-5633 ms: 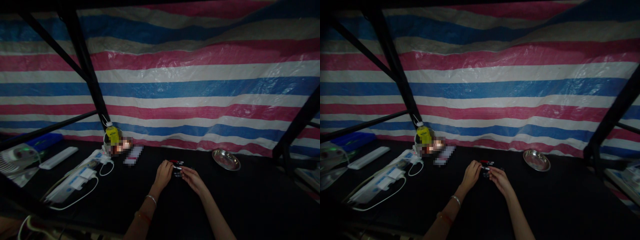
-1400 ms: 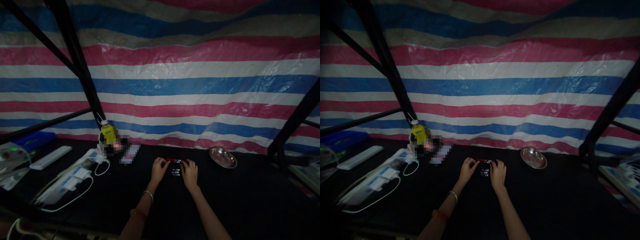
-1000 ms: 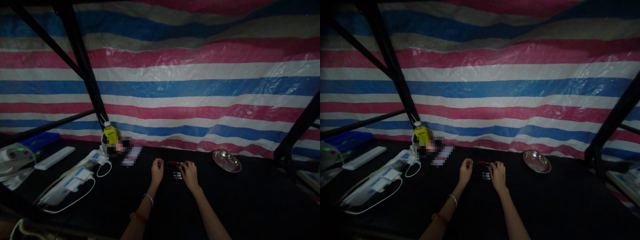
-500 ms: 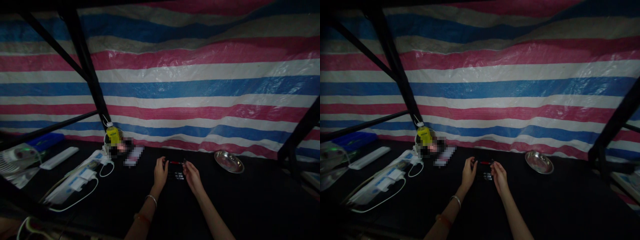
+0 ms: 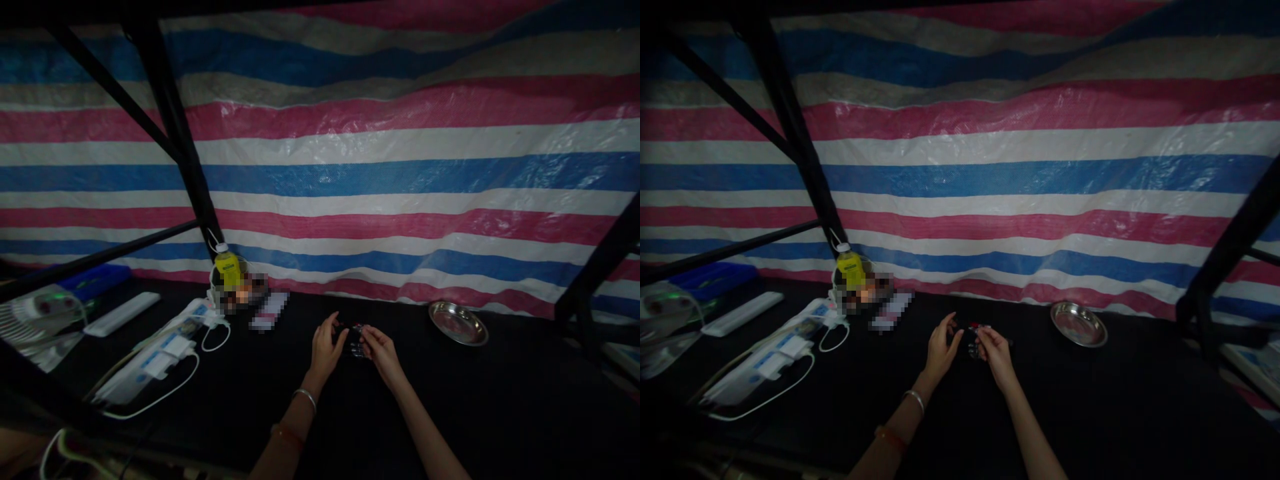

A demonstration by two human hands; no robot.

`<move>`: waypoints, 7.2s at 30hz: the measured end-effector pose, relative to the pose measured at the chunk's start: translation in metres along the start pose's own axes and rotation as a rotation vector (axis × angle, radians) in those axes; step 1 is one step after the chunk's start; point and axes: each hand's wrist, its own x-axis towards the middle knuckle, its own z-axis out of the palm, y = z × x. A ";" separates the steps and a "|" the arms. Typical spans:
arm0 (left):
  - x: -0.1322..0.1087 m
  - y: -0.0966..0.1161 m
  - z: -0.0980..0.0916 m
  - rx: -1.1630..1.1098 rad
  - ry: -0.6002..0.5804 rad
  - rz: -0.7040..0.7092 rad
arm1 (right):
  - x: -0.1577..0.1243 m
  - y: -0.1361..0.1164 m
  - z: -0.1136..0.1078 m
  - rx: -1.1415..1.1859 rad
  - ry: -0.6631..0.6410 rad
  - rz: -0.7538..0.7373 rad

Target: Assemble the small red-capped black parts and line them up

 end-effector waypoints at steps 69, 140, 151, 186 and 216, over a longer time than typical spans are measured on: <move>0.011 -0.008 0.004 0.113 -0.263 -0.250 | 0.008 -0.002 -0.048 -1.394 0.236 -0.486; 0.013 -0.026 0.014 -0.160 -0.039 -0.273 | 0.013 -0.007 -0.022 -0.929 0.256 -0.616; 0.014 -0.025 0.014 -0.263 -0.021 -0.325 | 0.021 -0.004 -0.023 0.276 0.044 0.024; 0.015 -0.011 0.005 -0.373 -0.006 -0.300 | 0.011 0.010 -0.016 -0.771 0.091 -0.509; 0.011 -0.028 0.013 0.022 -0.025 -0.329 | 0.003 -0.005 -0.024 -1.066 0.281 -0.459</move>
